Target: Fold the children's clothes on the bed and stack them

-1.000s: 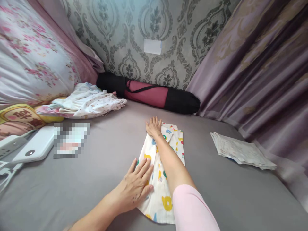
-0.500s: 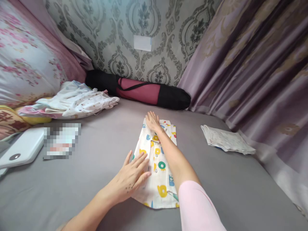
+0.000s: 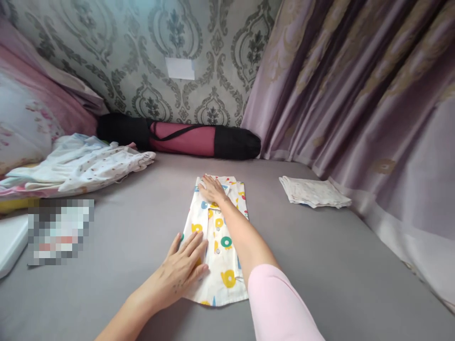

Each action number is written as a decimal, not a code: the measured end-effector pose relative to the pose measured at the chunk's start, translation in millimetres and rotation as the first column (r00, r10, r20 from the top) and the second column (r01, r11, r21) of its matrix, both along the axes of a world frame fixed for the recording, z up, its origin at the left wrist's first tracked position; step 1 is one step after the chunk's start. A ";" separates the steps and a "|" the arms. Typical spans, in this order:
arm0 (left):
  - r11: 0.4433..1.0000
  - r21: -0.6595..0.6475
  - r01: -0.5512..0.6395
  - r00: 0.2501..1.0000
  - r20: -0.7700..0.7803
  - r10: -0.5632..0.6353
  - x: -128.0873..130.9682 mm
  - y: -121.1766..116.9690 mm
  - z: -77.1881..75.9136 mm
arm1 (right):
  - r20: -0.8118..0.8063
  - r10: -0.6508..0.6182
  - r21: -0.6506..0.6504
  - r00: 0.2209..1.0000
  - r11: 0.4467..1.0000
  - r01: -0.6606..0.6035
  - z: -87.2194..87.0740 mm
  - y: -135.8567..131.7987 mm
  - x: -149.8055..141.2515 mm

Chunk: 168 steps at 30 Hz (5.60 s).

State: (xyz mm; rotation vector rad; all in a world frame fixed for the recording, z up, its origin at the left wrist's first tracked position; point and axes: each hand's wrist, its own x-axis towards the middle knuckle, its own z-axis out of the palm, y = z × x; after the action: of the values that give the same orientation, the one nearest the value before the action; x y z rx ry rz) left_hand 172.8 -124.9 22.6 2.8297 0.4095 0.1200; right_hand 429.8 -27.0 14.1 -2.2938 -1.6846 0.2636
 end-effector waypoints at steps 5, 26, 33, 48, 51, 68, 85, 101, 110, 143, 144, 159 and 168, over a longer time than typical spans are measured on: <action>1.000 0.003 -0.004 1.000 0.016 0.004 0.1 -0.2 1.1 | 0.023 -0.232 0.104 0.972 0.968 0.229 7.5 -19.2 14.8; 0.616 -0.637 -0.463 0.634 0.248 0.733 -11.2 40.5 23.0 | 0.078 -0.071 0.014 0.994 0.997 0.070 5.9 -50.4 -24.2; 0.498 -0.779 -0.382 0.497 0.281 0.821 -12.2 45.2 23.0 | 0.044 -0.010 -0.087 0.999 0.996 0.014 -6.1 -51.2 -30.0; 0.450 -0.856 -0.254 0.405 0.328 0.853 -12.9 48.9 20.7 | 0.062 0.220 -0.084 0.973 0.973 -0.215 2.2 -108.0 -129.7; 0.453 -0.853 -0.258 0.408 0.329 0.852 -14.1 48.3 20.8 | 0.026 0.240 -0.072 0.970 0.969 -0.238 8.9 -124.8 -141.2; 0.942 -0.277 -0.190 0.916 0.297 0.271 -6.4 25.2 13.9 | 0.071 -0.013 0.032 0.997 0.999 0.011 31.2 -242.5 -79.3; 0.978 0.202 -0.045 0.998 0.059 0.034 8.2 7.1 -27.5 | 0.057 -0.088 -0.171 0.994 0.980 0.097 65.5 -209.2 -62.9; 0.981 0.187 -0.046 0.997 0.065 0.034 9.2 8.0 -32.6 | 0.053 -0.064 -0.023 0.997 0.998 0.066 22.6 -82.4 -22.4; 0.981 0.192 -0.041 0.998 0.058 0.030 9.2 6.5 -30.7 | 0.001 -0.059 -0.202 0.998 0.978 0.057 14.1 -65.8 -10.7; 0.999 -0.038 0.020 1.000 0.011 -0.020 -49.5 -1.6 18.4 | -0.284 -0.082 0.060 0.955 0.993 0.103 30.5 -318.9 -34.5; 0.999 -0.043 0.005 1.000 0.028 -0.004 -55.8 -2.1 19.2 | -0.280 -0.036 0.068 0.959 0.996 0.058 31.5 -325.3 -40.4; 0.985 0.130 0.118 0.974 0.179 -0.140 -72.4 -1.9 13.1 | 0.201 0.265 0.140 0.943 0.945 -0.295 23.5 -336.4 -58.1; 0.982 0.157 0.108 0.983 0.128 -0.129 -47.3 6.9 26.8 | 0.252 0.258 0.114 0.933 0.949 -0.294 25.6 -330.2 -57.9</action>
State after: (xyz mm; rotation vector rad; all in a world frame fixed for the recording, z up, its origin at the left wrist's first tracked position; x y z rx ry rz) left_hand 125.5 -118.1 49.4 2.9606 0.2080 0.3323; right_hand 371.9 -357.2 39.7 -2.0402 -2.0708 -0.0813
